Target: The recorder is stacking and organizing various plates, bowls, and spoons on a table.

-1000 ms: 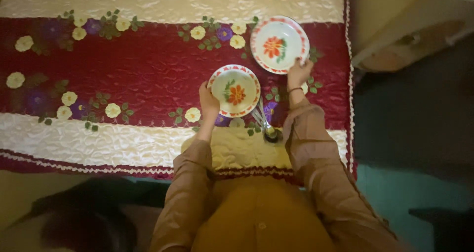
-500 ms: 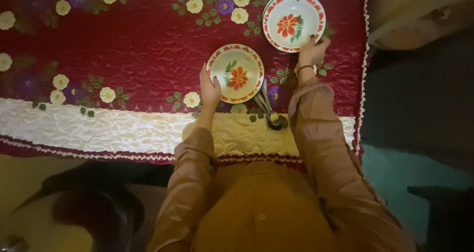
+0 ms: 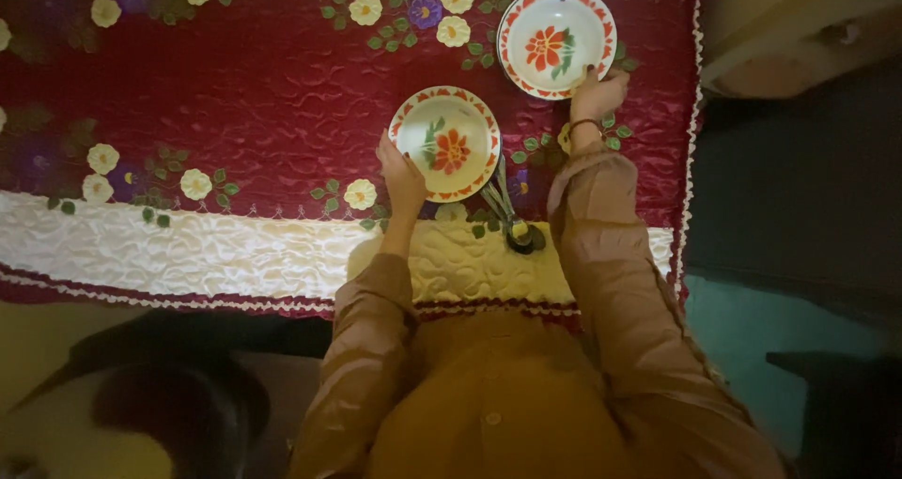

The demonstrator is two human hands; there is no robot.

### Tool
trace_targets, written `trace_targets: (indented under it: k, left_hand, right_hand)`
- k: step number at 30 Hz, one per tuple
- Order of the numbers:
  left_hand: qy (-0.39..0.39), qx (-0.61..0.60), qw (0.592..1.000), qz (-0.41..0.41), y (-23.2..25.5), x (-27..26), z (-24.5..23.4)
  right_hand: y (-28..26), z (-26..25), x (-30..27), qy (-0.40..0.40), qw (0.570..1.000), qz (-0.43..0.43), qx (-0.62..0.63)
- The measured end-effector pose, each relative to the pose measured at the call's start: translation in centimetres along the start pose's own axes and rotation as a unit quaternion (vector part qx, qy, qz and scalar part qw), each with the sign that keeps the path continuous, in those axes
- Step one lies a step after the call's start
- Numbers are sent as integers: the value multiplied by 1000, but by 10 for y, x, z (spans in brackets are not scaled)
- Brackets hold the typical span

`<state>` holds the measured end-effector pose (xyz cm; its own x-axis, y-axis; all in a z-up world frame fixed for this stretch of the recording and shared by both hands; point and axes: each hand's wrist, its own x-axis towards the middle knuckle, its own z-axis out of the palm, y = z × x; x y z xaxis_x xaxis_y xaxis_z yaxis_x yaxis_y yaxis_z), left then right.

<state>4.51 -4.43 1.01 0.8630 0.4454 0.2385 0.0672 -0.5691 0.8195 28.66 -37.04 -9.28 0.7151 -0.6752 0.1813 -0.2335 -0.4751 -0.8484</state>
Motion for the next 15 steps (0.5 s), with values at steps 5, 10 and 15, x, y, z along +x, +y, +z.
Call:
trace_targets:
  k: [5, 10, 15]
  left_hand:
    - [10, 15, 1000, 19, -14, -1, 9]
    - [30, 21, 999, 13, -26, -4, 18]
    - [32, -30, 999, -14, -15, -6, 14]
  right_hand:
    - [-31, -18, -13, -8, 999, 35, -37]
    - [-57, -46, -30, 28, 991, -114, -58]
    - [-100, -72, -124, -200, 942, -253, 97]
